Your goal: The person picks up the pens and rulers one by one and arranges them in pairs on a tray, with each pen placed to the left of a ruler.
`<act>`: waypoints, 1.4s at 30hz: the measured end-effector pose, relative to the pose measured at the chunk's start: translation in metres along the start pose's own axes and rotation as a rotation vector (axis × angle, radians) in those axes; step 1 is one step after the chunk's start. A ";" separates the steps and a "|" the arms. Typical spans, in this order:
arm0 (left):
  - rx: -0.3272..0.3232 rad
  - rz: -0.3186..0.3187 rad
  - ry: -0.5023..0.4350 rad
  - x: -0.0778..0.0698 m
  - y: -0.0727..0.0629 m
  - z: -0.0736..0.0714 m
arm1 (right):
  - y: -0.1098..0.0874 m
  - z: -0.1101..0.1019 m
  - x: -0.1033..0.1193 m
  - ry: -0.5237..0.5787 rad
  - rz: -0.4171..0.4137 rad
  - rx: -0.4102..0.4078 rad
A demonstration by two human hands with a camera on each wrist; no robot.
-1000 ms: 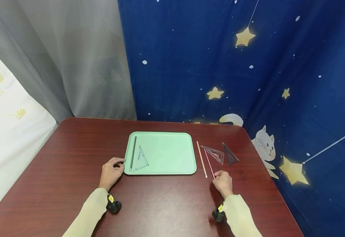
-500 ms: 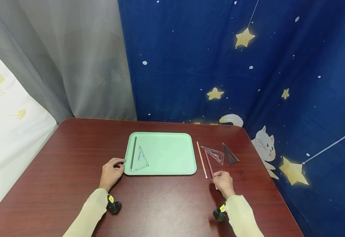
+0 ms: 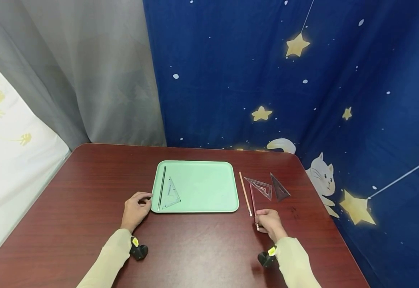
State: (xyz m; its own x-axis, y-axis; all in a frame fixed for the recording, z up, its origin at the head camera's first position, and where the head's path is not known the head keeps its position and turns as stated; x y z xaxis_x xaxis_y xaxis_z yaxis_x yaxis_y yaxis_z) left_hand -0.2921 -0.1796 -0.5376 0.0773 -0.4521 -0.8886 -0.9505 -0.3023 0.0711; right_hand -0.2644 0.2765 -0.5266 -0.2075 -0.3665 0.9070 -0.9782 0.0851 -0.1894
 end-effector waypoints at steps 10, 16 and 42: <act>-0.010 0.018 -0.012 0.000 0.000 -0.002 | -0.004 0.011 0.004 0.193 0.005 0.099; -0.007 0.020 -0.021 -0.001 0.002 -0.001 | -0.002 0.014 0.007 0.214 0.001 0.113; 0.006 0.007 -0.031 -0.001 0.000 0.000 | 0.002 0.032 0.018 0.248 -0.023 0.116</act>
Point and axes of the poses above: each hand's wrist, its own y-axis towards the middle knuckle, its own z-axis out of the palm, x = y × z, the point moved 7 cm from there along y, towards the middle knuckle, and after that the axes turned 15 degrees about -z, right-handed, at the moved point
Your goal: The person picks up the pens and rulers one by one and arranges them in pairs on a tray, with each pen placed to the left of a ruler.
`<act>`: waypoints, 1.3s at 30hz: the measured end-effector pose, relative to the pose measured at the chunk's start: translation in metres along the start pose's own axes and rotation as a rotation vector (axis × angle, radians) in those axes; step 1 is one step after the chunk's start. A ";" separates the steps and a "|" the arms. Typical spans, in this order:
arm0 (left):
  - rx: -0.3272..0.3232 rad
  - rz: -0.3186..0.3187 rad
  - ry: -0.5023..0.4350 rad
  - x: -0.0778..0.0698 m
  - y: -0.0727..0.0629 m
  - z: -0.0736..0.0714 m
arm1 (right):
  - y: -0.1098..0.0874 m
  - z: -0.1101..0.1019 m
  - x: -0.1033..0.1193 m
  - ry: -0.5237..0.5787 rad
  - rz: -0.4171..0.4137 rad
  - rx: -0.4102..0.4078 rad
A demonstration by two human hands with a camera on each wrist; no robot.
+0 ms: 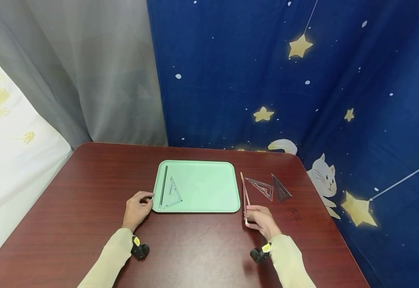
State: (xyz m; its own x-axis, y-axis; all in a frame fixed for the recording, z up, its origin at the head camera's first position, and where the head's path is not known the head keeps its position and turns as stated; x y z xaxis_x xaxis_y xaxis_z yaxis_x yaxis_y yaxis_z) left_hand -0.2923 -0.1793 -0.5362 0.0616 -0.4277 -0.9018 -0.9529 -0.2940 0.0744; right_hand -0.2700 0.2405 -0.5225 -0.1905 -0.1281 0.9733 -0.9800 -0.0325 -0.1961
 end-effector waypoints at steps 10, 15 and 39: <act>-0.026 0.025 0.006 0.001 0.000 0.000 | 0.003 0.011 -0.001 -0.028 -0.028 -0.025; -0.028 0.029 0.020 0.002 0.000 0.000 | 0.006 0.016 0.000 -0.020 -0.022 -0.026; -0.020 0.016 0.018 0.002 0.001 0.001 | 0.012 0.034 0.006 -0.019 -0.043 0.015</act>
Point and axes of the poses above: each hand's wrist, its own y-axis towards the middle knuckle, its own z-axis out of the palm, x = y × z, the point moved 7 cm from there along y, towards the middle knuckle, and after that the axes turned 15 degrees about -z, right-handed, at the moved point
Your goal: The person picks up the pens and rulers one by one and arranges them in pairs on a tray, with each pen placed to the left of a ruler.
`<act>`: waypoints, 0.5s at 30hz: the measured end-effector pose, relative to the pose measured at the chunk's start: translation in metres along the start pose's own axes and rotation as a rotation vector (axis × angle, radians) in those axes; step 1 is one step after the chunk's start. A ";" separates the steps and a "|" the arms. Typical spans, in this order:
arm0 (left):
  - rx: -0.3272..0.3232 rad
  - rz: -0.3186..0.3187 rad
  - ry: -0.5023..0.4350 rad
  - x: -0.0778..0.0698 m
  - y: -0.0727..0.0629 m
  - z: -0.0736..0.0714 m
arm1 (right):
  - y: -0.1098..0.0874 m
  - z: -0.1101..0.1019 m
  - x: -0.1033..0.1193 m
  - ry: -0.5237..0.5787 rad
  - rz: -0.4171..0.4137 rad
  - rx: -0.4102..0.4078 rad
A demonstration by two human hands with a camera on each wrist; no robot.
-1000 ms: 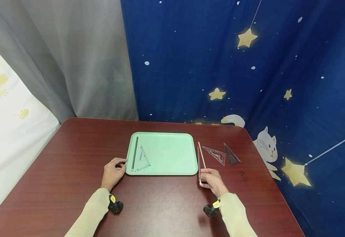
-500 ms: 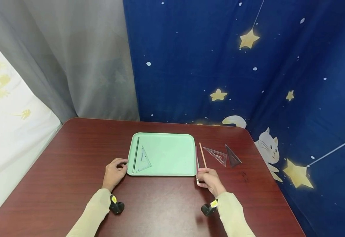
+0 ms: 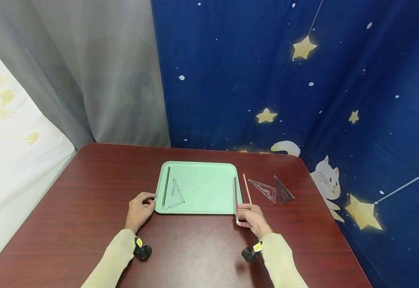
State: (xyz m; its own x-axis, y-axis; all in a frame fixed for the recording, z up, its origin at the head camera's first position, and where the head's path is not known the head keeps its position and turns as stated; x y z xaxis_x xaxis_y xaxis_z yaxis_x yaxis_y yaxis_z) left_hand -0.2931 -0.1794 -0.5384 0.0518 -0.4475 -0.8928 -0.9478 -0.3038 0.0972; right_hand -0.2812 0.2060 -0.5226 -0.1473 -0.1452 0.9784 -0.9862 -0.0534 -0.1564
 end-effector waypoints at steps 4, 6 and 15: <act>0.001 -0.002 0.003 0.000 0.000 0.000 | 0.001 0.002 0.000 -0.005 0.000 -0.002; -0.001 -0.003 0.006 0.000 0.001 0.001 | 0.002 0.004 0.000 -0.004 -0.002 -0.004; -0.003 -0.001 -0.008 0.001 0.000 0.000 | 0.004 0.014 0.000 0.020 -0.012 0.005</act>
Point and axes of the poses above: each hand's wrist, its own y-axis towards the middle knuckle, its own z-axis out of the palm, x = y × z, the point moved 7 cm from there along y, towards the middle knuckle, and after that the axes turned 15 degrees about -z, right-handed, at the moved point
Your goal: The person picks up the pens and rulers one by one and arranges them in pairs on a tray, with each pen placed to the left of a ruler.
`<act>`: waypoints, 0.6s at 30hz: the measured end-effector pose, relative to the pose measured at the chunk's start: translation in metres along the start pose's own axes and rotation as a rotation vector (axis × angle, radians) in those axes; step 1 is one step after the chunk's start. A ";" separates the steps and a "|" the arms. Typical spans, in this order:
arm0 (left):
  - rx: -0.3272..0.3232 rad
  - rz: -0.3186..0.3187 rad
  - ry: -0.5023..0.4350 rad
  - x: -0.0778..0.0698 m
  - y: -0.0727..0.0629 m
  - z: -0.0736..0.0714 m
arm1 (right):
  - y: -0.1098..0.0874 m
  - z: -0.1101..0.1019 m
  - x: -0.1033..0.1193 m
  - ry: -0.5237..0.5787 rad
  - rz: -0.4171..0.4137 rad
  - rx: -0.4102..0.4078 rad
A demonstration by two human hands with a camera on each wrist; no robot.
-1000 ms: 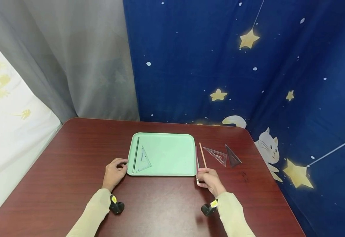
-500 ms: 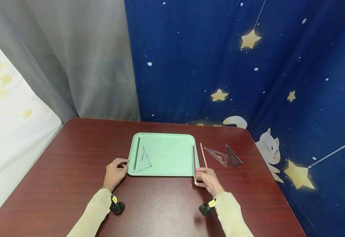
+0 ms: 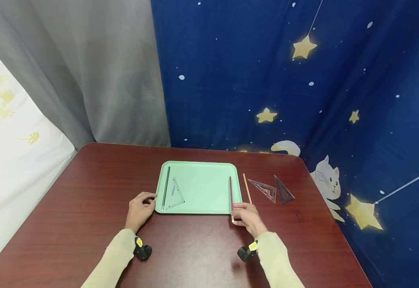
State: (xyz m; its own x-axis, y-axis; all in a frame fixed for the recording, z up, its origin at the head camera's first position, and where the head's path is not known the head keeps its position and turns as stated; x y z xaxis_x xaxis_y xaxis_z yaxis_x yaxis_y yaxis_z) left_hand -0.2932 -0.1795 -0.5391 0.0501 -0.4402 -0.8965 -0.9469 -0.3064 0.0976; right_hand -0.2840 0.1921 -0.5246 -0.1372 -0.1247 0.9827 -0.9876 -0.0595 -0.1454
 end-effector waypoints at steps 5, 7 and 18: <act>0.012 -0.011 0.004 0.000 0.000 0.000 | 0.002 0.005 -0.001 0.009 -0.001 0.011; 0.013 -0.007 0.009 0.000 0.000 0.000 | 0.003 0.007 -0.001 0.009 -0.002 0.019; 0.012 -0.011 0.004 -0.003 -0.001 -0.001 | 0.007 0.021 0.002 0.021 -0.019 0.044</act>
State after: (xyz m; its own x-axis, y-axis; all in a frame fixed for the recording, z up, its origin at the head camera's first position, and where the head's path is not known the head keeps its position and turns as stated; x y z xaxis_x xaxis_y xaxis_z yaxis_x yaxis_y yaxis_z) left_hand -0.2923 -0.1789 -0.5355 0.0614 -0.4401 -0.8958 -0.9499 -0.3012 0.0829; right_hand -0.2892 0.1703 -0.5260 -0.1206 -0.1019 0.9875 -0.9857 -0.1053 -0.1313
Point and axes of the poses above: each hand's wrist, its own y-axis towards the middle knuckle, its own z-axis out of the palm, x = y × z, the point moved 7 cm from there along y, towards the middle knuckle, and after that the axes turned 15 degrees about -z, right-handed, at the moved point
